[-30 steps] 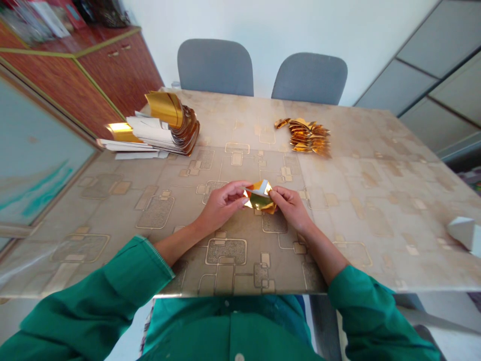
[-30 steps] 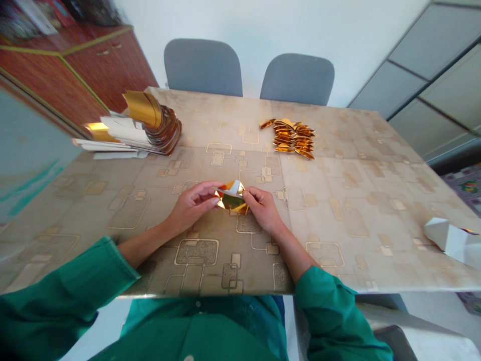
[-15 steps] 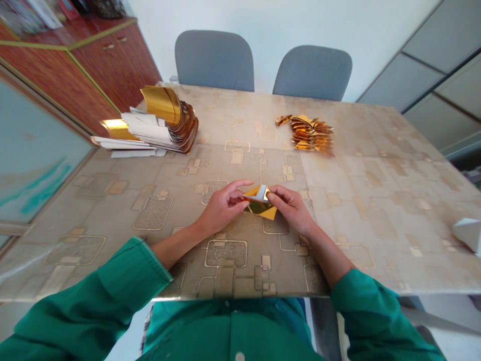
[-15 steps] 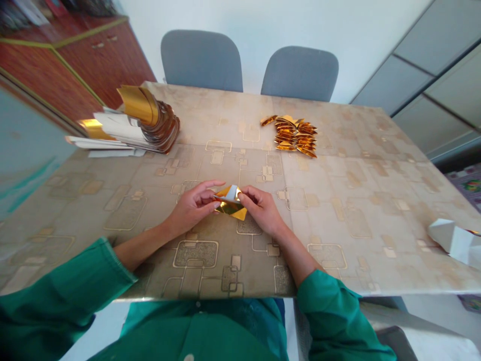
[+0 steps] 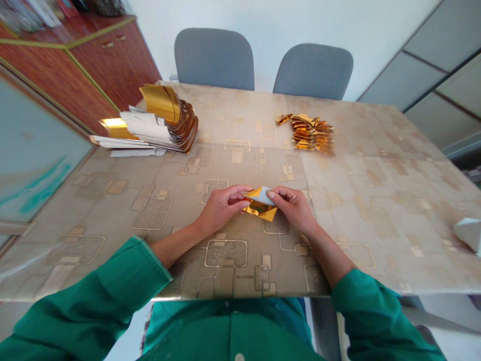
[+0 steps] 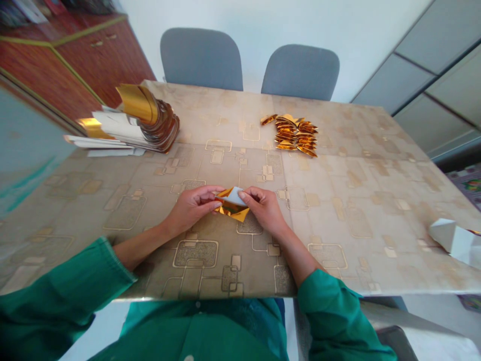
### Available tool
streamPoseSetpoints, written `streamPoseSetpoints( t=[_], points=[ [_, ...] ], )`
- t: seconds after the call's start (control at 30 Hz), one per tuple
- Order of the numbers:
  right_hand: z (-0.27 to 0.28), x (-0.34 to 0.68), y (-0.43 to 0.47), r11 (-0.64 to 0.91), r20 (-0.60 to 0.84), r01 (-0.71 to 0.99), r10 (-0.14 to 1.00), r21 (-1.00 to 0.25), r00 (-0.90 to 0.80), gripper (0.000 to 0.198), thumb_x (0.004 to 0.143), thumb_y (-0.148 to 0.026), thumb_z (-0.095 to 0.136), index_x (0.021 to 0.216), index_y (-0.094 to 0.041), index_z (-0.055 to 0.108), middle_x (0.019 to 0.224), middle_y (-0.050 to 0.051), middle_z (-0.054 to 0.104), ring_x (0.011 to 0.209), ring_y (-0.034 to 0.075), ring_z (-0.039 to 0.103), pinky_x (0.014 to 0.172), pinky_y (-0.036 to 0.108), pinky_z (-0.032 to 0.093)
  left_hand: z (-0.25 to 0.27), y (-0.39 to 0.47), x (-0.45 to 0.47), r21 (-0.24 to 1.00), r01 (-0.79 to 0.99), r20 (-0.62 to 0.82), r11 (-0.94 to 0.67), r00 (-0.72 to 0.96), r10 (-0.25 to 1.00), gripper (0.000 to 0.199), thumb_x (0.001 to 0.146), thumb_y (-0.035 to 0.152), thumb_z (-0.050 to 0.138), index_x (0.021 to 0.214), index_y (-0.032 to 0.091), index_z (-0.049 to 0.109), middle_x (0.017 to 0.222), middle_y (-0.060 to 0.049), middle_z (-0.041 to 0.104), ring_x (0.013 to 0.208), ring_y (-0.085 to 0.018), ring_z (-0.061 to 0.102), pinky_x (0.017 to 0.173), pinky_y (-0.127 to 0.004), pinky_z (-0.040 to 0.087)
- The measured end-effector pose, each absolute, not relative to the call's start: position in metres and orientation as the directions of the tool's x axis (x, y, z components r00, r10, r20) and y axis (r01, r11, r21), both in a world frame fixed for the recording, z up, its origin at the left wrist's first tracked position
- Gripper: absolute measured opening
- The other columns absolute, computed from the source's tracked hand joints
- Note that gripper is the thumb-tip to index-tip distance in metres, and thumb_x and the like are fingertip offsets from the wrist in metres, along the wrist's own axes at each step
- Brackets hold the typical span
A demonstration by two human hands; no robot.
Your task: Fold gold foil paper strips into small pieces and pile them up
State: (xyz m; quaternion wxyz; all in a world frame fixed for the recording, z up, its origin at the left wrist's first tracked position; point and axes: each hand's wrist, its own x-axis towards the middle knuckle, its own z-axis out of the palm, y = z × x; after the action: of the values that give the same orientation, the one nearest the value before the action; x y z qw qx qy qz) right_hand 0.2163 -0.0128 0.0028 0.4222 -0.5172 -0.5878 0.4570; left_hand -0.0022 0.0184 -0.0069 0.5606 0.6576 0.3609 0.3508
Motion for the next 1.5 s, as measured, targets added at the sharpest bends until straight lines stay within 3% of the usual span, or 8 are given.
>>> streamPoseSetpoints(
  t=[0.27,0.53,0.73,0.93,1.1,1.23,1.3,1.5],
  points=[
    [0.001,0.217,-0.013,0.078,0.029,0.26,0.982,-0.962,-0.187,0.033,0.088,-0.051,0.059,0.08,-0.02,0.065,0.066,-0.003,0.058,0.061,0.011,0.05,0.058,0.023,0.038,-0.003,0.019,-0.003,0.988,0.111,0.046,-0.104,0.433,0.9,0.022,0.088,0.033,0.064,0.094,0.013,0.07,0.073,-0.003,0.072,0.058,-0.011,0.065,0.056,-0.019,0.055],
    [0.003,0.219,-0.013,0.118,0.087,0.28,0.989,-0.953,-0.12,0.033,0.092,-0.048,0.054,0.075,-0.02,0.06,0.062,-0.004,0.05,0.058,0.01,0.045,0.056,0.024,0.034,-0.01,0.02,-0.001,0.987,0.091,0.08,-0.133,0.433,0.898,0.036,0.086,0.03,0.067,0.117,0.013,0.066,0.096,-0.008,0.075,0.075,-0.014,0.07,0.062,-0.023,0.059],
    [-0.005,0.218,-0.012,0.145,0.103,0.202,0.973,-0.969,-0.205,0.03,0.088,-0.04,0.061,0.11,-0.02,0.061,0.075,-0.002,0.062,0.065,0.012,0.055,0.062,0.025,0.042,-0.012,0.02,-0.002,0.978,0.124,0.102,-0.167,0.411,0.906,0.038,0.086,0.031,0.066,0.12,0.013,0.064,0.097,-0.008,0.075,0.077,-0.015,0.071,0.063,-0.023,0.058],
    [0.013,0.258,-0.007,0.192,0.235,0.637,0.972,-0.747,-0.017,0.023,0.084,-0.028,0.055,0.1,-0.018,0.068,0.071,0.001,0.063,0.063,0.015,0.056,0.064,0.029,0.043,-0.003,0.022,-0.01,0.911,0.288,0.182,-0.296,0.363,0.914,0.035,0.09,0.03,0.057,0.121,0.016,0.065,0.11,-0.009,0.074,0.082,-0.016,0.073,0.071,-0.027,0.058],
    [0.028,0.366,-0.04,-0.399,0.456,0.805,0.673,-0.438,0.582,0.023,0.078,-0.025,0.055,0.097,-0.02,0.067,0.079,0.014,0.066,0.084,0.035,0.064,0.071,0.05,0.044,0.01,0.043,-0.051,0.712,0.586,0.219,-0.386,0.337,0.916,0.026,0.089,0.028,0.054,0.104,0.018,0.073,0.098,-0.004,0.077,0.081,-0.017,0.07,0.075,-0.027,0.055],
    [0.021,0.414,-0.062,-0.459,0.623,0.767,0.454,-0.449,0.637,0.049,0.077,-0.037,0.069,0.122,-0.023,0.056,0.133,0.027,0.053,0.127,0.056,0.042,0.091,0.075,0.029,0.022,0.072,-0.103,0.392,0.888,0.264,-0.241,0.142,0.954,0.028,0.091,0.025,0.051,0.104,0.017,0.074,0.101,-0.005,0.075,0.084,-0.02,0.066,0.083,-0.033,0.05],
    [0.018,0.407,-0.056,-0.404,0.651,0.804,0.476,-0.436,0.592,0.052,0.084,-0.038,0.063,0.131,-0.021,0.051,0.144,0.027,0.045,0.131,0.057,0.038,0.096,0.078,0.024,0.028,0.087,-0.128,0.229,0.962,0.323,-0.151,0.071,0.944,0.032,0.096,0.026,0.046,0.112,0.013,0.071,0.111,-0.008,0.071,0.102,-0.024,0.06,0.092,-0.038,0.046],
    [0.017,0.328,-0.013,0.088,0.626,0.912,0.754,-0.401,0.202,0.025,0.087,-0.024,0.054,0.106,-0.017,0.069,0.105,0.014,0.073,0.1,0.03,0.066,0.092,0.051,0.049,0.043,0.124,-0.175,0.059,0.997,0.46,-0.052,0.019,0.888,0.043,0.103,0.025,0.034,0.141,0.008,0.045,0.149,-0.012,0.045,0.133,-0.029,0.037,0.112,-0.059,0.023]
  ],
)
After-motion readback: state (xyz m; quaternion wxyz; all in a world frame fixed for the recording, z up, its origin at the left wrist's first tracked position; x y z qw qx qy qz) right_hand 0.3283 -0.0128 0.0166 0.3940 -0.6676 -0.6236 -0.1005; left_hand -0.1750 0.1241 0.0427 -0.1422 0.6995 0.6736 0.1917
